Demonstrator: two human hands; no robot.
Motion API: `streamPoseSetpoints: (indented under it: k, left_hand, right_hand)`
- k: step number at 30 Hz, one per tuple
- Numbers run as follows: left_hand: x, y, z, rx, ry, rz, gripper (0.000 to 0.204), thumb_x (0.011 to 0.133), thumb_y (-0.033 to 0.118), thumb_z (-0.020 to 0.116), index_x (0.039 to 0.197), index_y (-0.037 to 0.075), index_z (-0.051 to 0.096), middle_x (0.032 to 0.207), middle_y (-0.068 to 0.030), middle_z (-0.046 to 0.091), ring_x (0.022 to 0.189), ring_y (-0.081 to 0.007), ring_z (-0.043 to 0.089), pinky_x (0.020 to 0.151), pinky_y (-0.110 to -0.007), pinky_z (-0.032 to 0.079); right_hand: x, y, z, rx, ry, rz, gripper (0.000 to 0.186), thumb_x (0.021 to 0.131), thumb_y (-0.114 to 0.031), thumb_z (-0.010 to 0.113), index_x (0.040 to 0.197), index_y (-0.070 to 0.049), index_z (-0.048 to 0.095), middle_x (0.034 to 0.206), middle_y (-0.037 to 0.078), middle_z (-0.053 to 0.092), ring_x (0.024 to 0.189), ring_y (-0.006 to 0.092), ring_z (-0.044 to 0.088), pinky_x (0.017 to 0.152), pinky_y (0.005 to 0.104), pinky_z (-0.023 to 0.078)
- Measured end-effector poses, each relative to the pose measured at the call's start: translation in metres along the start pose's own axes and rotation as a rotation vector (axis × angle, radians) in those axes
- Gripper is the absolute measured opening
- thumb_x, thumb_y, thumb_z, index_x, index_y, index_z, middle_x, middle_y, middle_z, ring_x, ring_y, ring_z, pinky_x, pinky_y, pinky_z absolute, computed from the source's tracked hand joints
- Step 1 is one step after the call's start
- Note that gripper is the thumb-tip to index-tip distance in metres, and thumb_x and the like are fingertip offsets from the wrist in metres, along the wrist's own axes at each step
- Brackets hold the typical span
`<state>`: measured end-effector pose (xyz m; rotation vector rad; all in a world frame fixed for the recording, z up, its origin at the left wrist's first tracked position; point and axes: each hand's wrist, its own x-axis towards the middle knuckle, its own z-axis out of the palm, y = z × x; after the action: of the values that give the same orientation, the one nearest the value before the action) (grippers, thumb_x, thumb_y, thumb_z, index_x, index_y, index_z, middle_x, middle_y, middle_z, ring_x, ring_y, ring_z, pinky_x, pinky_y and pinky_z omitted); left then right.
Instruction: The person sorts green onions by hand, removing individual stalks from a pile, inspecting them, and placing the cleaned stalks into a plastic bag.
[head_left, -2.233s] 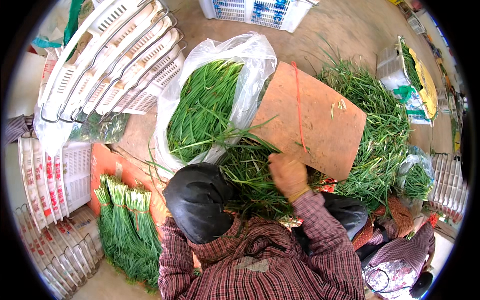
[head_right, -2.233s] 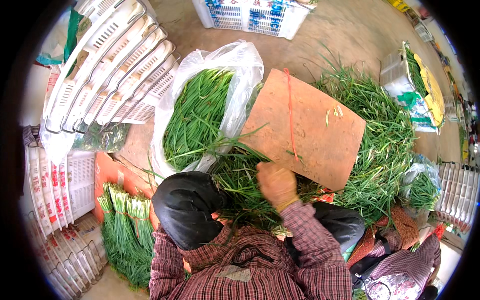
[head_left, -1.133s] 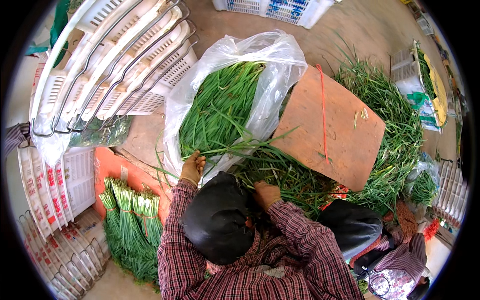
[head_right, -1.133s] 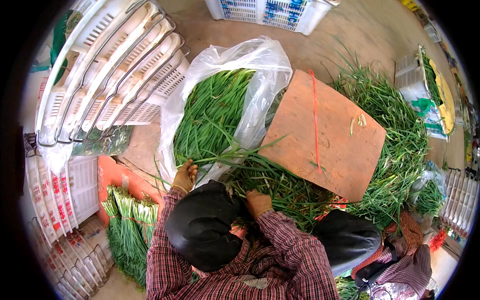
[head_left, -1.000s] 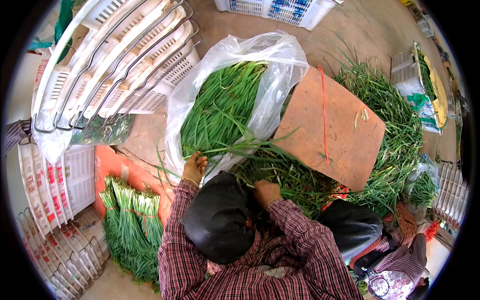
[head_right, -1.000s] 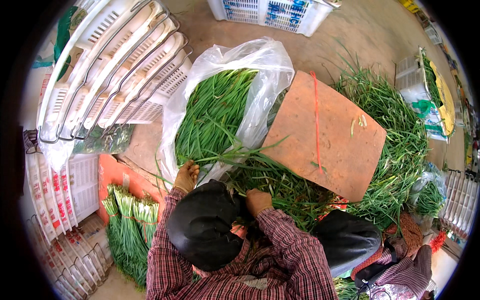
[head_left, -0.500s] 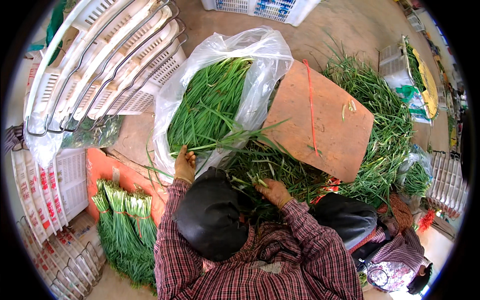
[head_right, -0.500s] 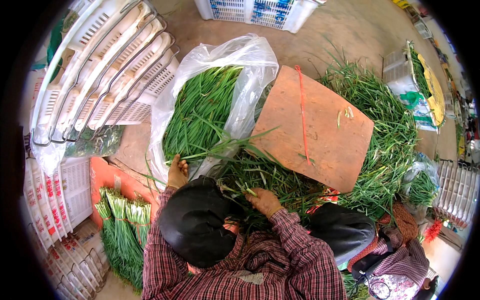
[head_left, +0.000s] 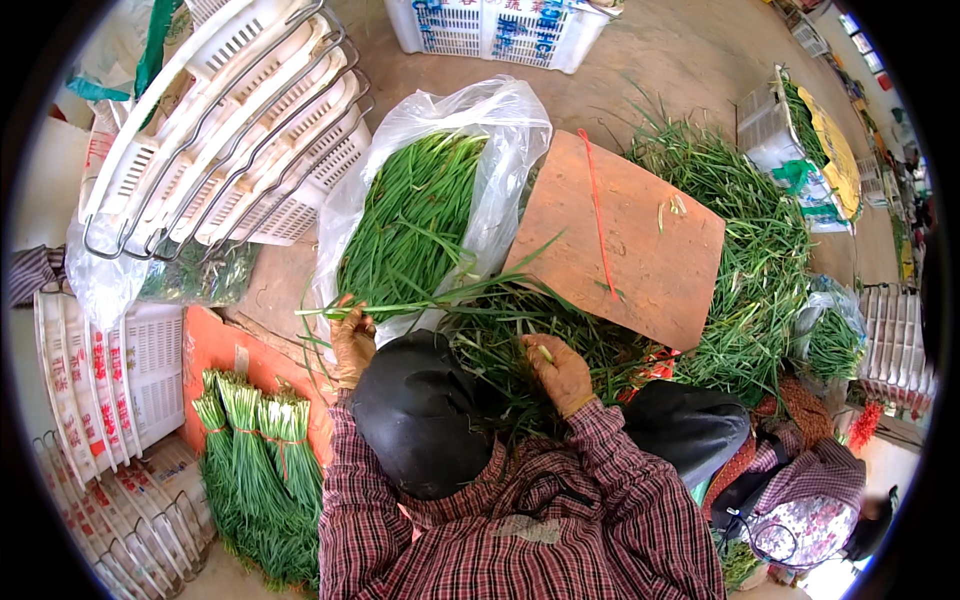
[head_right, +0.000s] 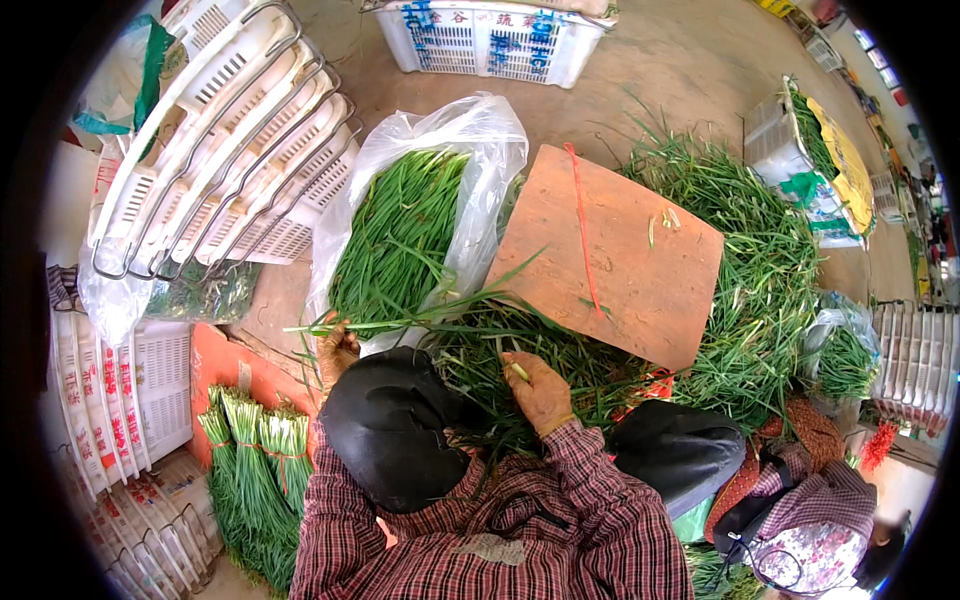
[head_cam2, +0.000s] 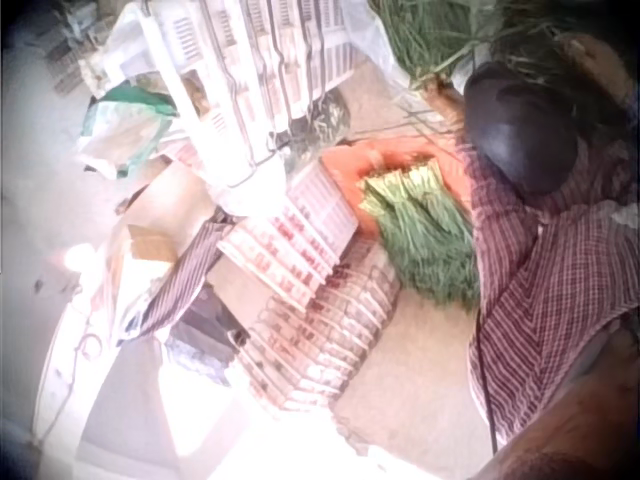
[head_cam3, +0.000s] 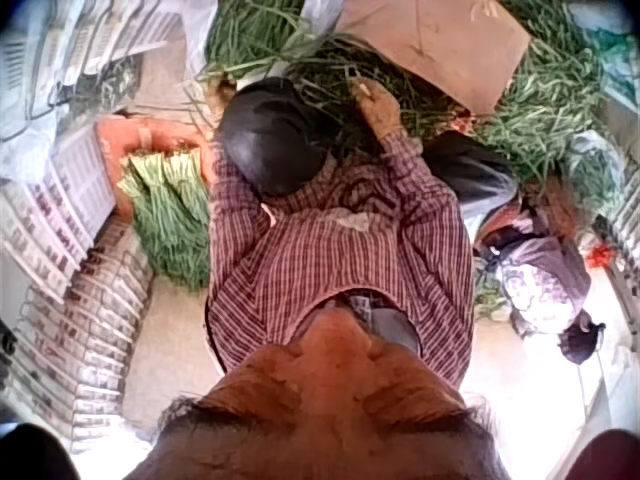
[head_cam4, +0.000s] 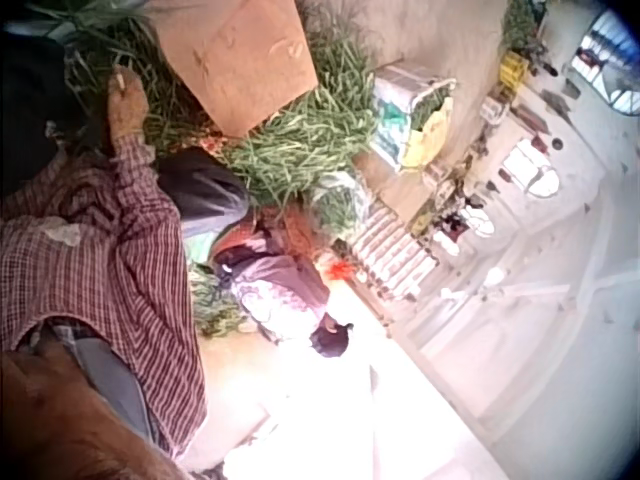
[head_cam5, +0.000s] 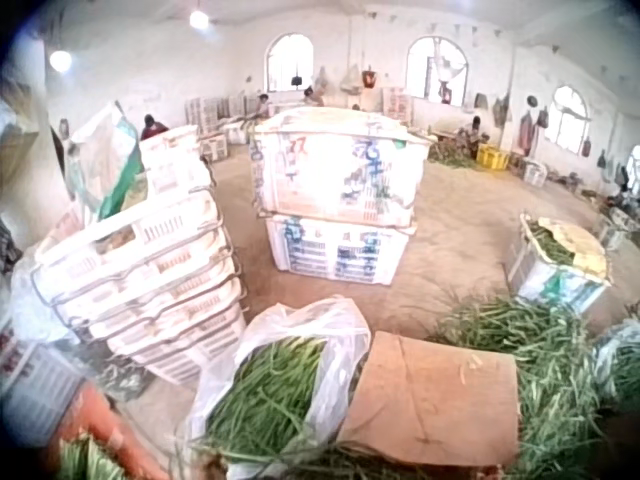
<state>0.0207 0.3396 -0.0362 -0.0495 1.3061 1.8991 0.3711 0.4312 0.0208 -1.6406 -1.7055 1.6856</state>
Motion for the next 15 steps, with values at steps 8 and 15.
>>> streamPoseSetpoints:
  k: [8, 15]
  left_hand:
    - [-0.035, 0.089, 0.067, 0.725, -0.256, 0.241, 0.034, 0.099, 0.031, 0.06, 0.119, 0.004, 0.065, 0.106, -0.0021, 0.069, 0.079, -0.0064, 0.057, 0.073, -0.023, 0.045]
    - [-0.112, 0.157, 0.156, 0.755, -0.566, 0.6, 0.019, 0.093, 0.017, 0.07, 0.109, 0.007, 0.07, 0.109, -0.0054, 0.069, 0.098, -0.0129, 0.061, 0.089, -0.028, 0.048]
  right_hand:
    - [-0.02, -0.037, -0.03, -0.03, 0.202, -0.442, 0.024, 0.091, -0.017, 0.068, 0.114, -0.01, 0.069, 0.108, 0.008, 0.07, 0.091, 0.0175, 0.067, 0.078, 0.0289, 0.054]
    - [-0.056, -0.151, -0.092, 0.512, -0.054, -0.324, 0.022, 0.098, -0.014, 0.061, 0.116, -0.002, 0.068, 0.105, 0.007, 0.07, 0.074, 0.008, 0.058, 0.069, 0.0228, 0.05]
